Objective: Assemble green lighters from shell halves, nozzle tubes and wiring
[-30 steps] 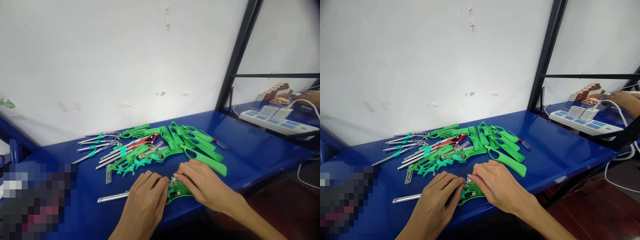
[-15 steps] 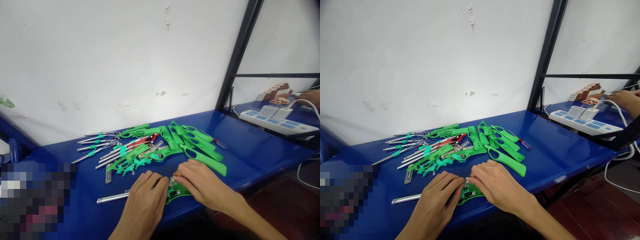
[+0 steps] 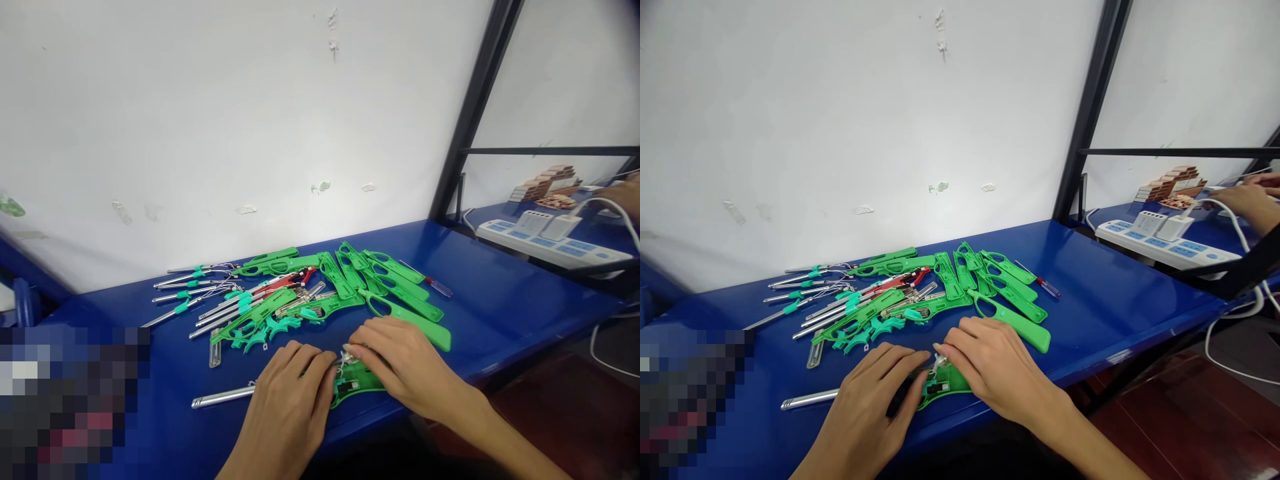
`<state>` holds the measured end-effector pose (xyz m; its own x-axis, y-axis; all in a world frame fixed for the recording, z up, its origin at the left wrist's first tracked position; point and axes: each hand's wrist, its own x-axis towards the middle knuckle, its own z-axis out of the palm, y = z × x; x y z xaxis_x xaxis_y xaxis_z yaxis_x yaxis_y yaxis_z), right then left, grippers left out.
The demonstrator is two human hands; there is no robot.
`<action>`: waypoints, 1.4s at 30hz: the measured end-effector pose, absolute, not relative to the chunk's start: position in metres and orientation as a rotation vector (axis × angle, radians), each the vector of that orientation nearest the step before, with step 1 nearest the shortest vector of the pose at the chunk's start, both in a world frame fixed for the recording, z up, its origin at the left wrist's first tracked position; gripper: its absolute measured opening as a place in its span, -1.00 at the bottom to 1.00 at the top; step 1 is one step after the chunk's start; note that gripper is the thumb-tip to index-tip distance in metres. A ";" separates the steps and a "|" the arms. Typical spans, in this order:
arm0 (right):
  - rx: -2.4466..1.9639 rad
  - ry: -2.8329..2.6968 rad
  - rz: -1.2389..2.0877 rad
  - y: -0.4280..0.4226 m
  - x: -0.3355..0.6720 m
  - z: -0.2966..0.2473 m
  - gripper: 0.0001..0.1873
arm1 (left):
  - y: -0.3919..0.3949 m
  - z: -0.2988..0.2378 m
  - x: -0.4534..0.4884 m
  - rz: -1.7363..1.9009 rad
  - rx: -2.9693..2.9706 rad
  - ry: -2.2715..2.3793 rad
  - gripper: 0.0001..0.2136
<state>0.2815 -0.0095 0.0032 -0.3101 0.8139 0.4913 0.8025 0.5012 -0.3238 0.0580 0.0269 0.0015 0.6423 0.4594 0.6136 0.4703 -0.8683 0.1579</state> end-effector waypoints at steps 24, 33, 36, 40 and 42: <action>-1.311 -2.148 0.076 -0.019 0.291 0.001 -0.72 | 0.020 0.002 0.053 -1.011 -2.969 -0.779 -0.90; -1.291 -2.265 0.248 -0.034 0.308 0.016 -0.77 | 0.023 0.001 0.055 -0.992 -2.912 -0.751 -0.86; -1.348 -2.279 0.319 -0.036 0.311 0.020 -0.71 | 0.024 0.001 0.054 -0.969 -2.930 -0.743 -0.83; -1.377 -2.268 0.376 -0.036 0.310 0.021 -0.67 | 0.025 0.003 0.051 -0.957 -2.995 -0.707 -0.86; -1.366 -2.262 0.382 -0.036 0.310 0.021 -0.66 | 0.026 0.003 0.050 -0.959 -3.014 -0.683 -0.87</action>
<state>0.3101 -0.0363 0.0209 -0.3958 0.8847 0.2465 0.7548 0.4662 -0.4614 0.0504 0.0258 0.0029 0.7358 0.4203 0.5310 0.3648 -0.9066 0.2120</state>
